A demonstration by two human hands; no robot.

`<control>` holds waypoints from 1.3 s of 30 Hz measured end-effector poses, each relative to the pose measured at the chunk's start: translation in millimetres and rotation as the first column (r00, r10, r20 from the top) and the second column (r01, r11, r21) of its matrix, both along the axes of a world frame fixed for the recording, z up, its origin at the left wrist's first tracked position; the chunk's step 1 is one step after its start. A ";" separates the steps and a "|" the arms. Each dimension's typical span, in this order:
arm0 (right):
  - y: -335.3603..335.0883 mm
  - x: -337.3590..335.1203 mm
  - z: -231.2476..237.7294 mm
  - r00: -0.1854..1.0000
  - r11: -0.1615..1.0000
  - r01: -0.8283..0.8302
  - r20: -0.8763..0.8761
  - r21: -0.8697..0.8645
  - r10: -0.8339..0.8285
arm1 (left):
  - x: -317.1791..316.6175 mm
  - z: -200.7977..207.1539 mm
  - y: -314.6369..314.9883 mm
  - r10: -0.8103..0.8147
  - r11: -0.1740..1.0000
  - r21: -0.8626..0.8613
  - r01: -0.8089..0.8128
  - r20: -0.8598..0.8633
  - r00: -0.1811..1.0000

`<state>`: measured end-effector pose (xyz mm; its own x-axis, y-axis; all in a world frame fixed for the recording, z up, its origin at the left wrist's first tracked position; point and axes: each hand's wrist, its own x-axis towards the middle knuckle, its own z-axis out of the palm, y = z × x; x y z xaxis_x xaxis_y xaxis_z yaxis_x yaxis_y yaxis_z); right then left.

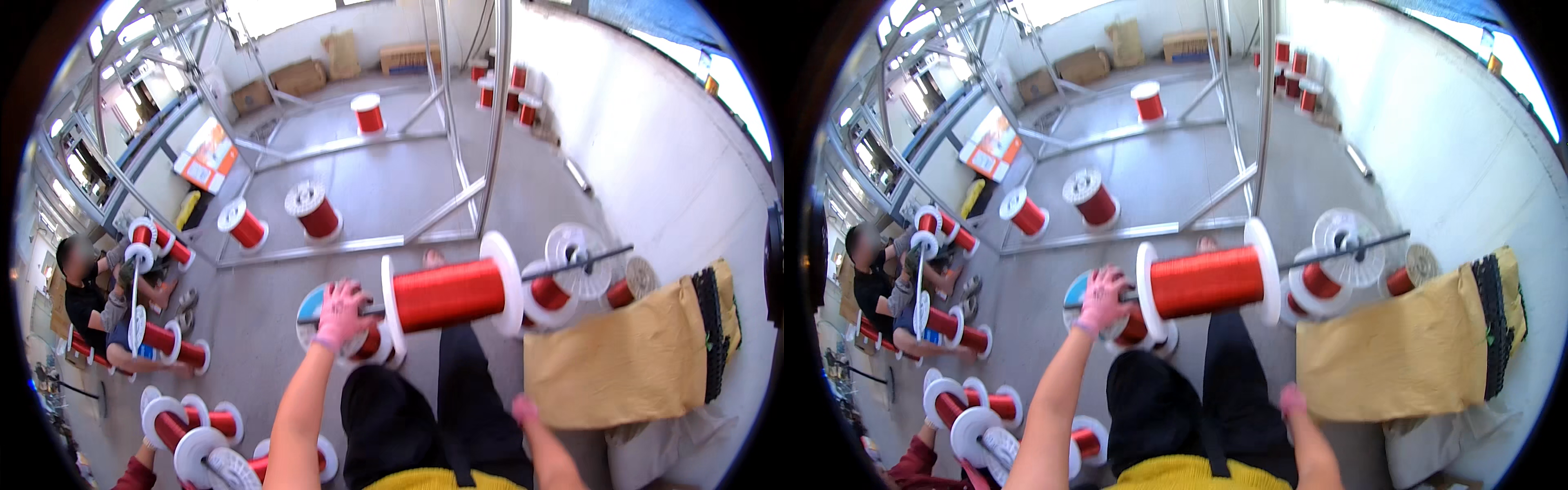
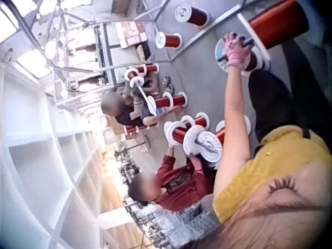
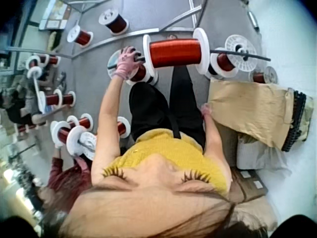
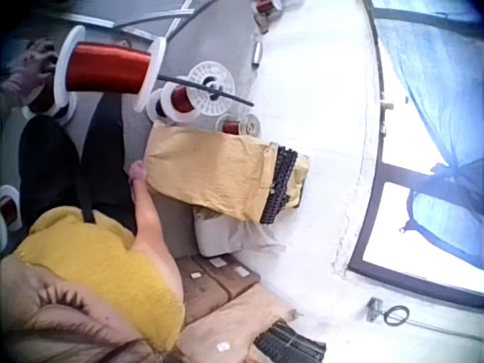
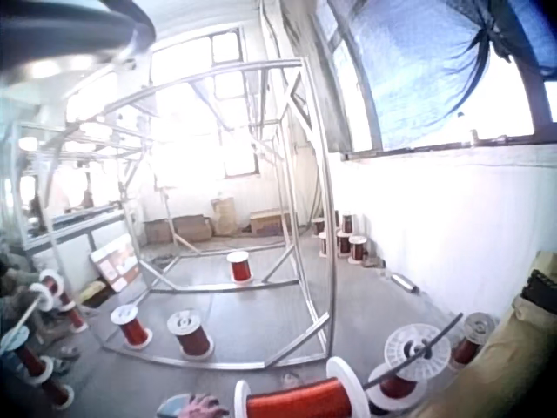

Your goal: The person organizes wire spools by sliding them onto a metal rod and placing them around the workspace.

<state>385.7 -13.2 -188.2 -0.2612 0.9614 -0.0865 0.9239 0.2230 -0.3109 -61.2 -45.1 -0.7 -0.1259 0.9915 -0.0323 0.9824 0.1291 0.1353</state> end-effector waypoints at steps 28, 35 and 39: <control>156.1 -139.9 271.7 0.843 0.953 0.075 -0.529 0.292 0.096 | -9.9 -1.1 22.2 -0.175 0.985 0.018 0.174 0.084 0.981; 152.7 -156.5 251.1 0.903 0.995 0.064 -0.428 0.079 -0.024 | -4.3 4.4 24.8 -0.228 0.973 0.023 0.230 -0.054 0.972; 164.8 -159.7 239.4 0.921 0.994 0.082 -0.387 0.072 -0.048 | 0.9 6.7 25.3 -0.213 0.976 0.040 0.215 -0.062 0.975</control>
